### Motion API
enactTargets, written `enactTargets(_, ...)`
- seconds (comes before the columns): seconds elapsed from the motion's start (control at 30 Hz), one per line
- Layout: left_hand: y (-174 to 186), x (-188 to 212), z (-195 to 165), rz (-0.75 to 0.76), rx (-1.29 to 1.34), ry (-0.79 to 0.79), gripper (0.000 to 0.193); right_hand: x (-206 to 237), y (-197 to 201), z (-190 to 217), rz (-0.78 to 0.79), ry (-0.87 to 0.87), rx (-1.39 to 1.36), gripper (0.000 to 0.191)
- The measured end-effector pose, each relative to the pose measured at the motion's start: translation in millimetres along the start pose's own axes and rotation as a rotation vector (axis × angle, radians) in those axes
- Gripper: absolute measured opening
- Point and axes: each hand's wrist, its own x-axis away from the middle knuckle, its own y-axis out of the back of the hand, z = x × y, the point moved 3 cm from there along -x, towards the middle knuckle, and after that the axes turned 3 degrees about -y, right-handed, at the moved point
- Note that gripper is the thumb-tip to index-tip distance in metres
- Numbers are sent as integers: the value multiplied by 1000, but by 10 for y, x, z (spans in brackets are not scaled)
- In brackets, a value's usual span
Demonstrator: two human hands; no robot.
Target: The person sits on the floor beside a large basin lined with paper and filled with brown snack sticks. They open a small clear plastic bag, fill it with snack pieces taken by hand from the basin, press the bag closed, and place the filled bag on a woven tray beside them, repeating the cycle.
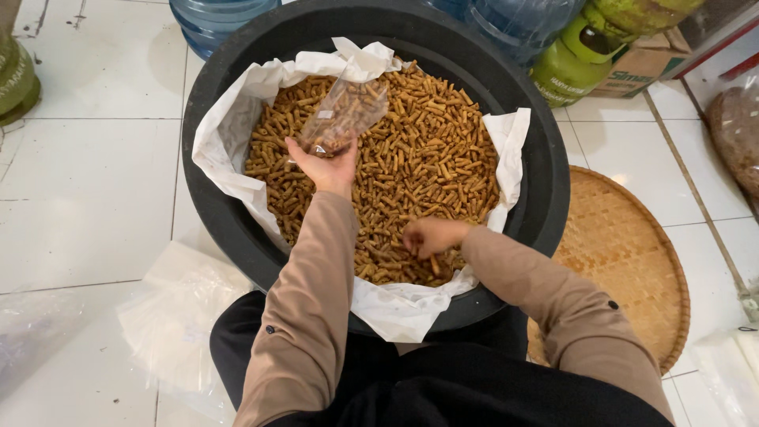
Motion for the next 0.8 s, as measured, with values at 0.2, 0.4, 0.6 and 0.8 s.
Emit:
enactTargets(0.2,107,-46,140,-4,-89,56,87,489,1401,226,-652,32,-622,25)
enactTargets(0.4,186,52,313,19,-196,117,84,404,1958,901,-1182,534,-837,27)
enactTargets(0.6,139,77,319,73,-188,74,84,58,1752,1064,-1251,614,-770,16)
enactTargets(0.8,183,35,324,-11,-186,47,88,54,1767,1013,-1068,527,-915,31)
